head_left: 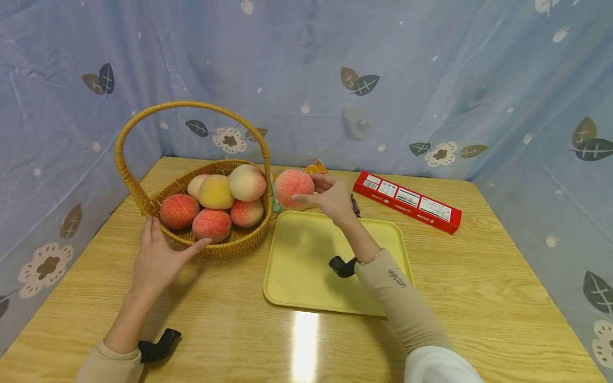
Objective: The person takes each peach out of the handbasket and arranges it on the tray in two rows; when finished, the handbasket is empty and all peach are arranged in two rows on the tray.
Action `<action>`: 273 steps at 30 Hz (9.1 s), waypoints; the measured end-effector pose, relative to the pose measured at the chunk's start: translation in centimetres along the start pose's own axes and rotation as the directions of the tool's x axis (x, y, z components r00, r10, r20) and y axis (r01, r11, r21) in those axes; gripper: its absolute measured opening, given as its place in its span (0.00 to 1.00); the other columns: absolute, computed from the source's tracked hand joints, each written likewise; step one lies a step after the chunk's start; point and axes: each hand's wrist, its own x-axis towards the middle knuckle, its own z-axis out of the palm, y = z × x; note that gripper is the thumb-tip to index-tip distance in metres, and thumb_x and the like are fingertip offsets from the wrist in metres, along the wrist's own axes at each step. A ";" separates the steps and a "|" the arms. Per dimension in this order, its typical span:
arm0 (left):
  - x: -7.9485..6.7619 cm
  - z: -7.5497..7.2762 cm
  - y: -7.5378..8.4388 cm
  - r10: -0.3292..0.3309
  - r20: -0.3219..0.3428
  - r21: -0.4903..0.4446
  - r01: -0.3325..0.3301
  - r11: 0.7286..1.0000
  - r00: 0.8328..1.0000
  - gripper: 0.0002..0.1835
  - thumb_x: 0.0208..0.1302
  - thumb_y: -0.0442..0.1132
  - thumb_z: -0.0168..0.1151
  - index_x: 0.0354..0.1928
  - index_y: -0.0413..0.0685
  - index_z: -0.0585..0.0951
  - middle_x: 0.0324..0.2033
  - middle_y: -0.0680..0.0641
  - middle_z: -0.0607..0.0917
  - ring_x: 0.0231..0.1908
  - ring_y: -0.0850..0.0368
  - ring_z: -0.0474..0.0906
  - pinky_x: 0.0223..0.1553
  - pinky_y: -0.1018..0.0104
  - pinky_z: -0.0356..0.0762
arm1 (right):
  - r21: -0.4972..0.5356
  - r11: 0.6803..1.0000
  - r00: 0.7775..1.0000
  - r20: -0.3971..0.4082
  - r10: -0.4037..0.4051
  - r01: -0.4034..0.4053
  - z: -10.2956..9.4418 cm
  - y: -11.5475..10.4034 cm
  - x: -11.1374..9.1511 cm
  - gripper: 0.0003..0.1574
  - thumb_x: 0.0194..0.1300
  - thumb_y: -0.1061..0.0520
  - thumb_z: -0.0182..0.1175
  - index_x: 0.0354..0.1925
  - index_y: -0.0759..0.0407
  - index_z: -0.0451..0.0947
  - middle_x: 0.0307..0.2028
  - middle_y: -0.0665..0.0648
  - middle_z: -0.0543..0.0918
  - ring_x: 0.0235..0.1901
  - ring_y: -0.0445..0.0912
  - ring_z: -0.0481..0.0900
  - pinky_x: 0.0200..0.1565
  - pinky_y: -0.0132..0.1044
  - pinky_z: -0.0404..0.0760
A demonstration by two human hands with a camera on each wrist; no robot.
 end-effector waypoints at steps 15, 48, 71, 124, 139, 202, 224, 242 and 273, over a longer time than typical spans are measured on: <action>0.0 -0.2 0.2 -0.010 0.024 -0.001 0.010 1.000 1.000 0.68 0.55 0.70 0.61 0.71 0.22 0.37 0.71 0.24 0.39 0.65 0.20 0.48 0.57 0.26 0.57 | -0.017 0.993 0.989 -0.090 0.114 -0.116 -4.0 0.8 1.5 0.33 0.51 0.65 0.73 0.56 0.71 0.77 0.53 0.67 0.80 0.53 0.54 0.79 0.50 0.42 0.80; -0.1 -0.5 0.5 0.005 0.062 0.064 -0.009 0.998 0.998 0.67 0.57 0.72 0.58 0.69 0.18 0.39 0.69 0.19 0.41 0.64 0.18 0.48 0.54 0.27 0.61 | -0.475 0.876 0.990 0.062 0.126 -0.082 2.0 5.1 0.6 0.34 0.40 0.64 0.80 0.47 0.68 0.76 0.45 0.65 0.82 0.48 0.56 0.80 0.50 0.46 0.80; -0.1 -0.5 0.5 0.000 0.081 0.070 -0.006 0.998 0.997 0.68 0.57 0.73 0.57 0.69 0.18 0.38 0.69 0.19 0.40 0.63 0.17 0.49 0.52 0.27 0.64 | -0.520 0.845 0.989 0.132 -0.063 0.123 2.3 2.6 0.1 0.44 0.48 0.60 0.77 0.62 0.70 0.72 0.60 0.68 0.75 0.56 0.61 0.75 0.58 0.54 0.74; -0.4 -0.6 0.8 -0.002 0.077 0.062 -0.003 0.998 0.997 0.68 0.57 0.72 0.58 0.69 0.18 0.39 0.68 0.18 0.42 0.66 0.19 0.45 0.57 0.27 0.57 | 0.709 0.628 0.851 -0.074 0.520 -0.322 11.5 -2.2 -1.6 0.26 0.51 0.61 0.75 0.48 0.66 0.81 0.46 0.60 0.83 0.46 0.50 0.84 0.44 0.34 0.83; -0.4 -0.5 0.7 -0.012 0.085 0.070 0.006 0.997 0.996 0.68 0.57 0.72 0.57 0.69 0.19 0.38 0.69 0.19 0.40 0.64 0.17 0.47 0.55 0.25 0.58 | 0.741 0.556 0.843 0.025 0.538 -0.377 4.3 -1.2 -3.9 0.40 0.61 0.67 0.65 0.68 0.68 0.61 0.60 0.68 0.72 0.59 0.56 0.74 0.51 0.38 0.80; -0.4 -0.7 0.8 -0.019 0.117 0.087 0.009 0.996 0.993 0.68 0.57 0.73 0.56 0.69 0.18 0.37 0.69 0.19 0.39 0.63 0.17 0.48 0.55 0.26 0.60 | -0.575 0.817 0.938 0.306 0.163 0.046 -6.6 4.0 -0.6 0.45 0.58 0.58 0.71 0.66 0.75 0.64 0.64 0.71 0.69 0.65 0.63 0.66 0.63 0.52 0.68; -0.2 -0.6 0.7 0.006 0.110 0.072 -0.014 0.997 0.994 0.68 0.58 0.72 0.56 0.68 0.17 0.37 0.68 0.18 0.38 0.66 0.19 0.44 0.57 0.27 0.56 | -0.400 0.915 0.920 0.376 0.115 0.049 8.6 -2.2 1.5 0.44 0.61 0.49 0.69 0.70 0.62 0.65 0.65 0.59 0.72 0.63 0.50 0.71 0.58 0.39 0.74; -0.3 -0.8 0.9 0.001 0.111 0.082 -0.011 0.997 0.994 0.68 0.57 0.73 0.56 0.68 0.16 0.39 0.69 0.18 0.40 0.62 0.16 0.51 0.54 0.28 0.63 | -0.614 0.775 0.975 0.040 0.220 -0.150 16.1 -2.5 4.4 0.35 0.50 0.31 0.70 0.45 0.55 0.83 0.47 0.54 0.84 0.48 0.50 0.80 0.45 0.37 0.79; -0.9 0.3 0.2 0.068 0.031 0.074 -0.070 0.995 0.997 0.64 0.60 0.71 0.55 0.69 0.17 0.41 0.69 0.19 0.42 0.66 0.21 0.46 0.54 0.26 0.61 | -0.031 1.000 0.974 0.227 0.001 0.006 10.3 -5.8 1.4 0.33 0.48 0.55 0.77 0.53 0.62 0.81 0.41 0.54 0.87 0.41 0.41 0.84 0.41 0.34 0.83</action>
